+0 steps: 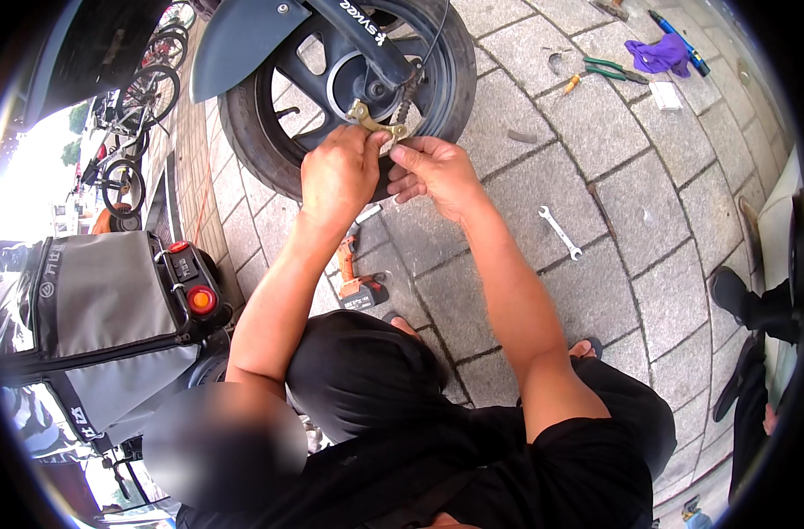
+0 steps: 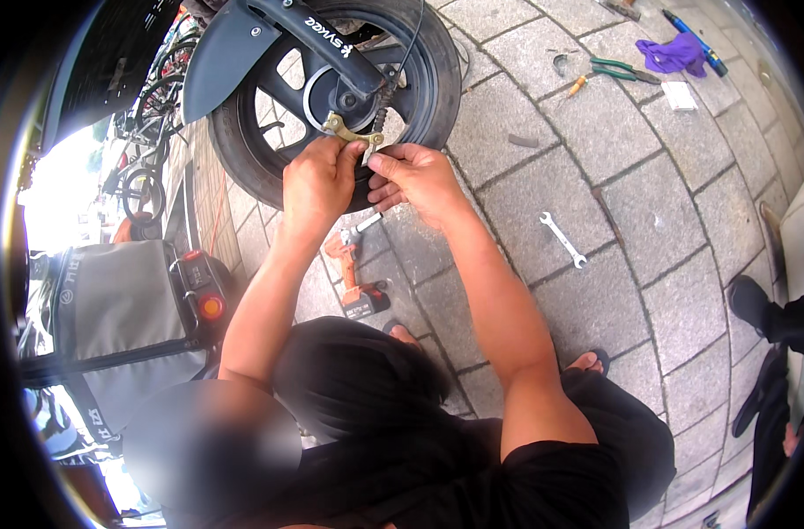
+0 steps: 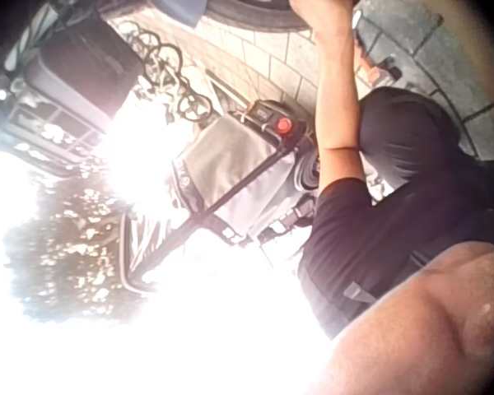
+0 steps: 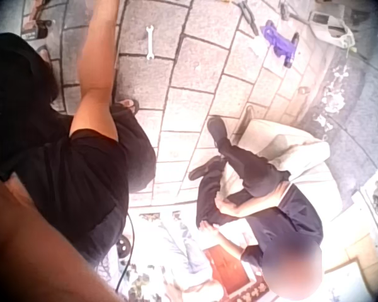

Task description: The person adjusts the front wheel and brake assembly of an electric scooter. They use a cordless impact driver to tighten bolts on the wheel axle and then manually adjust the brake cable tension at the caliper.

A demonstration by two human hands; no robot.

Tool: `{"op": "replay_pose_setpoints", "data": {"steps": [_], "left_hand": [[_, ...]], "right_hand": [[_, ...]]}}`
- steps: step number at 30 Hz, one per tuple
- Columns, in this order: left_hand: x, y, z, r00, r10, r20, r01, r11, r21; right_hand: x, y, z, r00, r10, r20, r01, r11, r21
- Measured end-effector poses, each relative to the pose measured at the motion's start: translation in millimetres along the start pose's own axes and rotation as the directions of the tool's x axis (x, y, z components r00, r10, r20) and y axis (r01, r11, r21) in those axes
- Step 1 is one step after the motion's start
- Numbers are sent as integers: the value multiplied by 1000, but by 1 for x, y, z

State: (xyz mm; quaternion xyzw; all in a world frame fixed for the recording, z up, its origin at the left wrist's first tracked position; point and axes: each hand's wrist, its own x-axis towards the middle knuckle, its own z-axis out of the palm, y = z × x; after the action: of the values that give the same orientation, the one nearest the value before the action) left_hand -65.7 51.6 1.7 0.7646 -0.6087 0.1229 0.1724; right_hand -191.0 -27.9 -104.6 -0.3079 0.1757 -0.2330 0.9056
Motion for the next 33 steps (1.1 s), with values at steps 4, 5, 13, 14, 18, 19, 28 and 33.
{"op": "replay_pose_setpoints", "data": {"steps": [4,5,13,14,18,19,28,33], "left_hand": [[0,0,4,1000,5,-13,-5,1000,30],[-1,1,4,1000,11,-11,-10,999,37],[0,2,2,1000,-25,3,24,999,30],[1,3,2,999,-32,10,32,999,39],[0,3,3,1000,1,-13,-1,1000,19],[0,4,2,1000,-3,-13,3,1000,13],[1,5,0,999,-39,9,39,999,11],[2,4,1,1000,-13,3,13,1000,26]], "right_hand": [[-4,-5,-15,1000,4,-31,-3,1000,19],[-8,-9,-13,999,12,-35,-11,1000,20],[5,-8,-17,996,-52,67,63,982,-175],[3,-11,-17,995,-47,84,58,990,-129],[-5,-20,-9,997,21,79,-3,978,-210],[-3,-20,-4,998,20,64,-3,965,-264],[-5,-22,-13,993,38,115,-19,986,-166],[3,-26,-14,997,66,37,-49,936,-349]]}}
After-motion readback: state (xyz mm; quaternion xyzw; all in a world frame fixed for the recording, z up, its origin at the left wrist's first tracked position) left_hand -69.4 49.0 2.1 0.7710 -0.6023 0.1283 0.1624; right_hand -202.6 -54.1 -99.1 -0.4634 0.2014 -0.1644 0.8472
